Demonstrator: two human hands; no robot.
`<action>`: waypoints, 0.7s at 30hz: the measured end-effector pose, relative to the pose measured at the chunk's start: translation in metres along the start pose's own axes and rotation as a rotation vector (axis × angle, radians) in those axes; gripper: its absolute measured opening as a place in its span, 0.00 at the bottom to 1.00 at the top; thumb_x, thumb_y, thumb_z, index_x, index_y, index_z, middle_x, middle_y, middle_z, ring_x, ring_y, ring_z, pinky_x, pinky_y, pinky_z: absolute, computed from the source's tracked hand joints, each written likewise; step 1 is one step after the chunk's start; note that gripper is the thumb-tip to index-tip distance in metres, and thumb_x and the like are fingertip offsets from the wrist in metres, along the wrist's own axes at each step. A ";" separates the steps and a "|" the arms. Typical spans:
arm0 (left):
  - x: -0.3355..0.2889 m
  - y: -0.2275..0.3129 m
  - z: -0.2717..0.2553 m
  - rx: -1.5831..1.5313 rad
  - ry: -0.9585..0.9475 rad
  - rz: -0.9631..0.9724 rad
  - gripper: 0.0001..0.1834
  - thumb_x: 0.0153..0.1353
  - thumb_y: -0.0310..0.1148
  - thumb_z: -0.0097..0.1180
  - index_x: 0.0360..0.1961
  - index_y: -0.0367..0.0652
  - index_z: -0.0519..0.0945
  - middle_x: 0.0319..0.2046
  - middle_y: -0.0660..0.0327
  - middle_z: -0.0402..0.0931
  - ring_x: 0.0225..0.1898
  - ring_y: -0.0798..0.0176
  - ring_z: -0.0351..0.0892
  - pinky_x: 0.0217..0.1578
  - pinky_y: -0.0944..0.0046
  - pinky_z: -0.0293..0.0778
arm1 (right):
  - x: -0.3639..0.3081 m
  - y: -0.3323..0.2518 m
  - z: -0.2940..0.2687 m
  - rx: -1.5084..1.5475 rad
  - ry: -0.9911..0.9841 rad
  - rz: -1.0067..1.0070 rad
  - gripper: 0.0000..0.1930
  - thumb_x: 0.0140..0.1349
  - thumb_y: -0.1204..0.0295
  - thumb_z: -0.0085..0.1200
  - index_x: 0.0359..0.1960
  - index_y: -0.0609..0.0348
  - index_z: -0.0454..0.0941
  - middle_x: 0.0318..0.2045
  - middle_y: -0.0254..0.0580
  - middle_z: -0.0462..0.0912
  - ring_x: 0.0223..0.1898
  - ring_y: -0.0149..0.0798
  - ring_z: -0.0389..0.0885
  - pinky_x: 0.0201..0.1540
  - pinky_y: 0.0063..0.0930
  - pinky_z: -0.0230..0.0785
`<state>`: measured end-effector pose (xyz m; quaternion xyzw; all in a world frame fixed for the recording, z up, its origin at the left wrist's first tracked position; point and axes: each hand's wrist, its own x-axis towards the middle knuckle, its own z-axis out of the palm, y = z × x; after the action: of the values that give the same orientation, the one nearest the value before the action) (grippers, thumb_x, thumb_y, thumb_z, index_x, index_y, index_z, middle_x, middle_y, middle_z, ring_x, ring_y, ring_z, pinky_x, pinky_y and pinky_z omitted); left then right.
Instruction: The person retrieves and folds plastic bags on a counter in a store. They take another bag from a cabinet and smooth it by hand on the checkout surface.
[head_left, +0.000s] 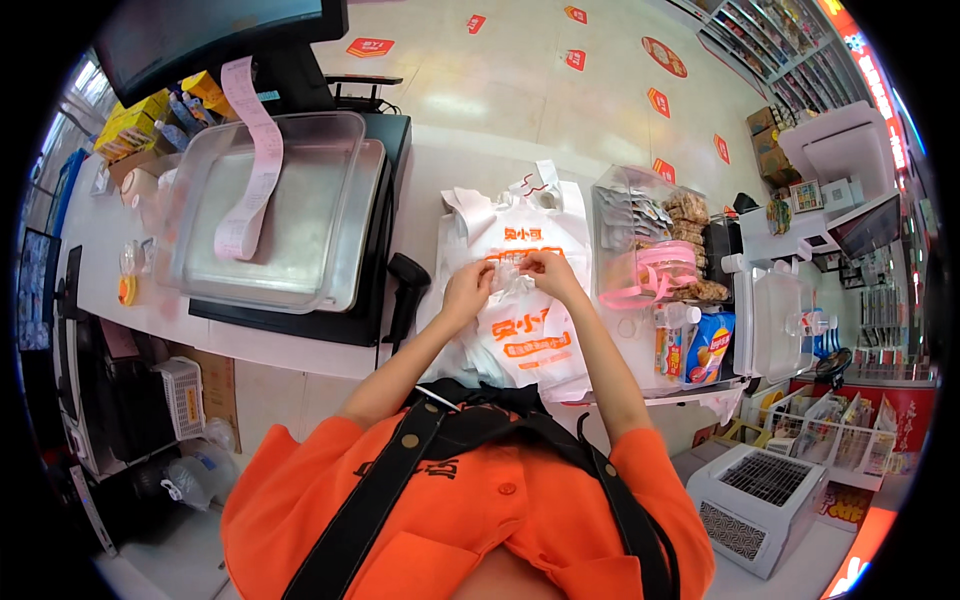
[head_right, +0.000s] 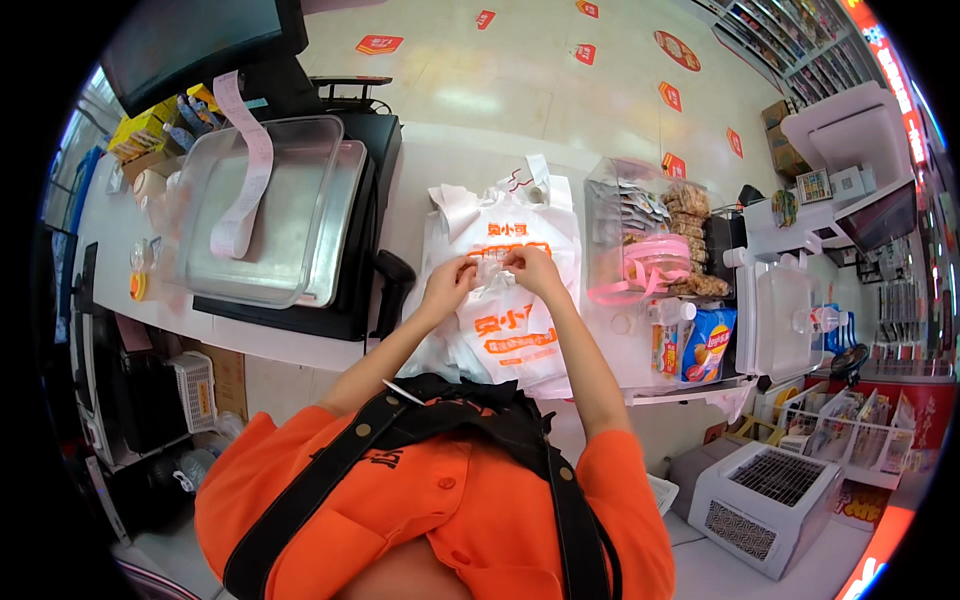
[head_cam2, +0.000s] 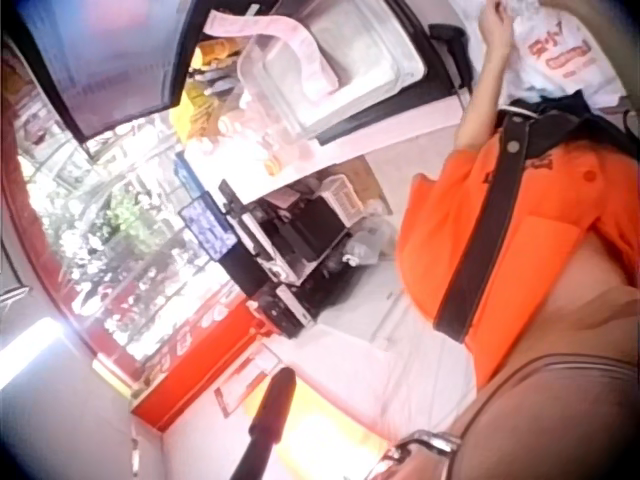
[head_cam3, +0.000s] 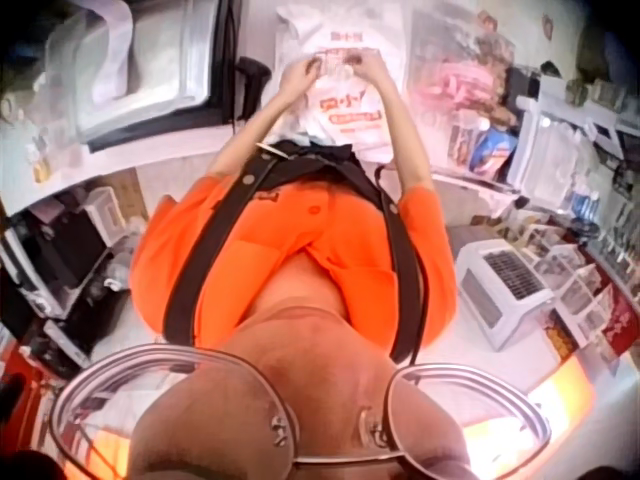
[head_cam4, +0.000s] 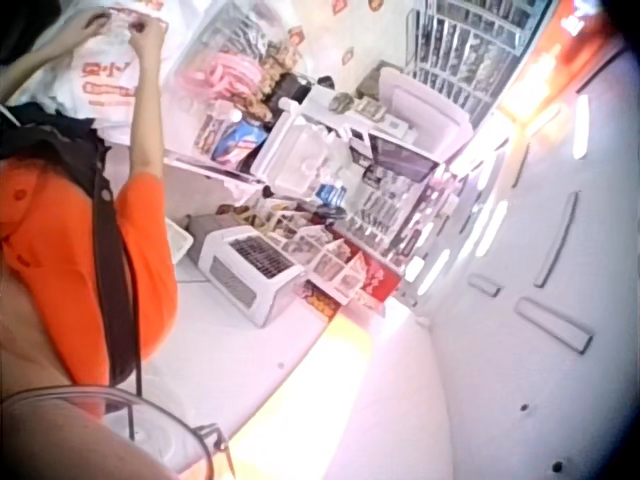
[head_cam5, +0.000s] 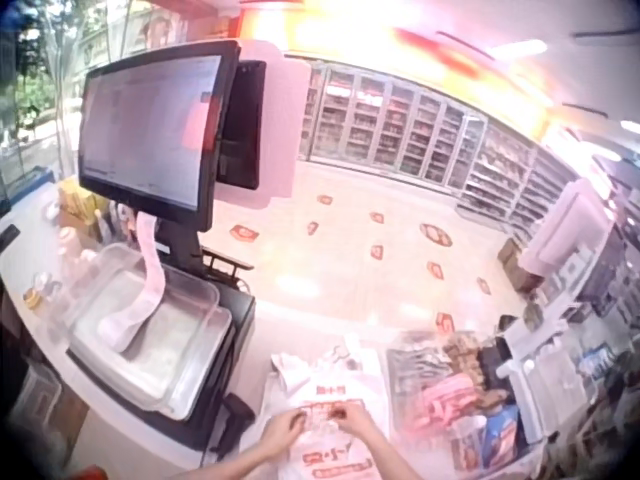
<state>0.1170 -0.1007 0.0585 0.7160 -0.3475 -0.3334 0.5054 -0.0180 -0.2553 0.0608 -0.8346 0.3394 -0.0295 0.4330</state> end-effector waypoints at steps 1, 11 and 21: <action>0.000 -0.002 0.001 0.079 -0.008 0.066 0.11 0.55 0.33 0.54 0.36 0.37 0.77 0.28 0.51 0.77 0.32 0.50 0.78 0.35 0.57 0.72 | -0.005 -0.002 0.000 0.089 0.014 0.010 0.10 0.51 0.76 0.56 0.37 0.59 0.79 0.27 0.36 0.80 0.25 0.28 0.75 0.30 0.21 0.68; -0.028 0.018 0.015 0.078 -0.056 0.136 0.21 0.52 0.39 0.61 0.43 0.39 0.74 0.33 0.57 0.73 0.32 0.58 0.73 0.35 0.63 0.71 | -0.044 -0.025 0.002 -0.212 0.147 -0.026 0.18 0.43 0.70 0.64 0.39 0.54 0.77 0.34 0.41 0.77 0.36 0.40 0.78 0.36 0.34 0.72; -0.063 0.024 0.013 0.390 -0.100 0.602 0.13 0.46 0.28 0.60 0.36 0.43 0.78 0.30 0.61 0.78 0.31 0.56 0.73 0.33 0.59 0.69 | -0.051 -0.025 -0.029 -0.136 0.245 0.017 0.14 0.46 0.69 0.63 0.28 0.60 0.70 0.20 0.41 0.73 0.25 0.40 0.74 0.29 0.32 0.67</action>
<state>0.0681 -0.0605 0.0857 0.6475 -0.6241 -0.1318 0.4171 -0.0536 -0.2364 0.1098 -0.8491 0.3980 -0.1043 0.3312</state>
